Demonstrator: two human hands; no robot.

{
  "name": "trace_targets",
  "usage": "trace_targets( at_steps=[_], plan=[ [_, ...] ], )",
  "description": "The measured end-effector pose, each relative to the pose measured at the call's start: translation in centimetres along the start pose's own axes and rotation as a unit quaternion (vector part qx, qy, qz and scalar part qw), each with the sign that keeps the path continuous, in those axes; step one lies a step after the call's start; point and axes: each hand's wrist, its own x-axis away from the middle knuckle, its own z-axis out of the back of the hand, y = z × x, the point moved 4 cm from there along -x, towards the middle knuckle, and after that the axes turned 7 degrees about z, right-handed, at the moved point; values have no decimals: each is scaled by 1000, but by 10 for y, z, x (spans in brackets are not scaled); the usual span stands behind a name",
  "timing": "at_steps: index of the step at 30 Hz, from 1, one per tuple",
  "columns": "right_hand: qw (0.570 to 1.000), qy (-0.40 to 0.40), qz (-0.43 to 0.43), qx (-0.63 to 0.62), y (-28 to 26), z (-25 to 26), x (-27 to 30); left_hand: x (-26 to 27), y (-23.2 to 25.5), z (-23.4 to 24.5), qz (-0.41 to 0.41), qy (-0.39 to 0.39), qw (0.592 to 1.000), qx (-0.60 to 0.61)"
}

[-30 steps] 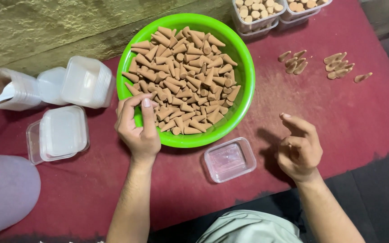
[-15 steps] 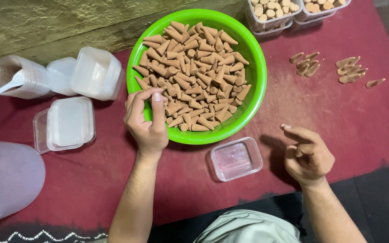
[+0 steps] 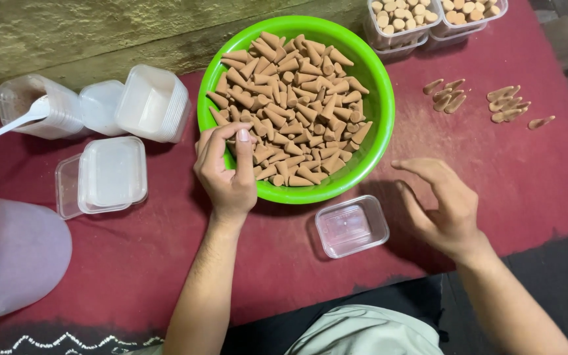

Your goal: The person picks up cone-shaped incense from a large green bowl and places them into smaller clear plastic containers by hand.

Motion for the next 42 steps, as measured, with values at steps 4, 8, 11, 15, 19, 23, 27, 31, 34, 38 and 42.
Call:
trace_targets(
  at_steps=[4,8,11,15,19,23,27,31,34,38,42],
  plan=[
    [995,-58,59,61,25,-12,-44,1,0,1,-8,1,1000,-2],
    [974,-165,32,155,54,-39,-72,1,-1,1,-12,2,1000,-5],
    [956,-218,11,198,57,-46,-82,-1,-2,1,-14,5,1000,-3],
    [989,-121,42,71,49,-45,-76,-2,2,2,-10,5,1000,-2],
    [991,-98,-22,-87,-3,-30,-73,-2,2,2,-6,1,1000,-7],
    [982,-165,-6,-90,-47,-18,-66,-2,2,1,-7,-6,1000,-10],
    [967,-247,25,-61,-58,-19,-37,-2,2,2,-14,-9,1000,-17],
    [953,-295,64,-3,-60,-30,-19,0,0,1,-8,-10,1000,-21],
    [948,-295,107,55,-51,-45,2,0,0,2,-4,-13,1000,-16],
    [940,-302,131,95,-41,-59,20,-1,2,2,-7,-10,1000,-12],
    [942,-296,124,100,-44,-63,14,-1,0,0,-6,-6,1000,-16]
  ],
)
